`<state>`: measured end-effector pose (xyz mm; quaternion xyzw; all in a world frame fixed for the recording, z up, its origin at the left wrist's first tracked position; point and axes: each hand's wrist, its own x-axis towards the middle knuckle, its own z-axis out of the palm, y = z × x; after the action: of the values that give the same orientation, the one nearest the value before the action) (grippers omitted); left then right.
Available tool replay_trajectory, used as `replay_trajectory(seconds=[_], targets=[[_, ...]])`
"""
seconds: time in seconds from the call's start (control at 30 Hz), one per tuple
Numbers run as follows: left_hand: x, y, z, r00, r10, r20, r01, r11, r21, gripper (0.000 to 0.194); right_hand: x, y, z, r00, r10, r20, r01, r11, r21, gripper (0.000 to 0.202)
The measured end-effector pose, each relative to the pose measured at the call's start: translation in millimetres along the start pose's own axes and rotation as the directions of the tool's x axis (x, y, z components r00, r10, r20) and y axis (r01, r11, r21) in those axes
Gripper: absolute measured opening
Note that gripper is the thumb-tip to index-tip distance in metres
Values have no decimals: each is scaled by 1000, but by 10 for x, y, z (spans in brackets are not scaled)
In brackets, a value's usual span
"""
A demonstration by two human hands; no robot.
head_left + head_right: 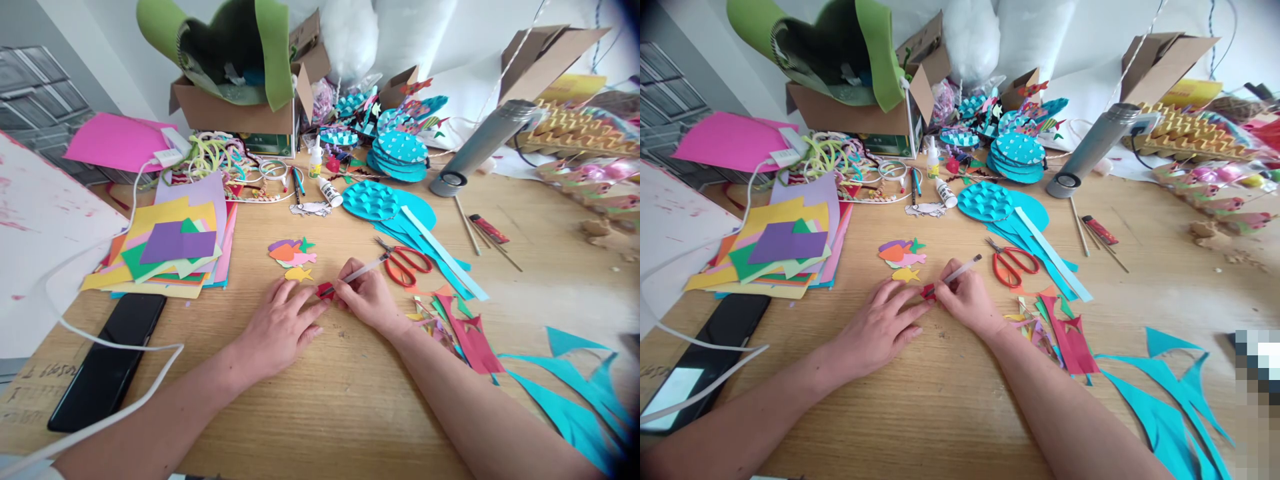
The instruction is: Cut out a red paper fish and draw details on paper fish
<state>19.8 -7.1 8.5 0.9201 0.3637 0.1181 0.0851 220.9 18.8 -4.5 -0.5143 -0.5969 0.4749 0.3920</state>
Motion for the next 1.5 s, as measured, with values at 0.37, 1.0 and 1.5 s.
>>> replay_trajectory(seconds=[0.37, 1.0, 1.5], targets=[[-32, -9, 18, 1000, -1, -11, 2, 1000, 25, 45, -27, -24, 4, 956, -164, -242, 152, 986, -68, 15], [48, 94, 49, 994, -45, -102, 46, 999, 9, 58, -55, -22, 67, 939, -206, -274, 182, 977, -112, 8], [-39, 127, 48, 998, 39, 54, -39, 999, -7, 53, -5, -88, 3, 981, 90, -175, -56, 980, 190, 20]])
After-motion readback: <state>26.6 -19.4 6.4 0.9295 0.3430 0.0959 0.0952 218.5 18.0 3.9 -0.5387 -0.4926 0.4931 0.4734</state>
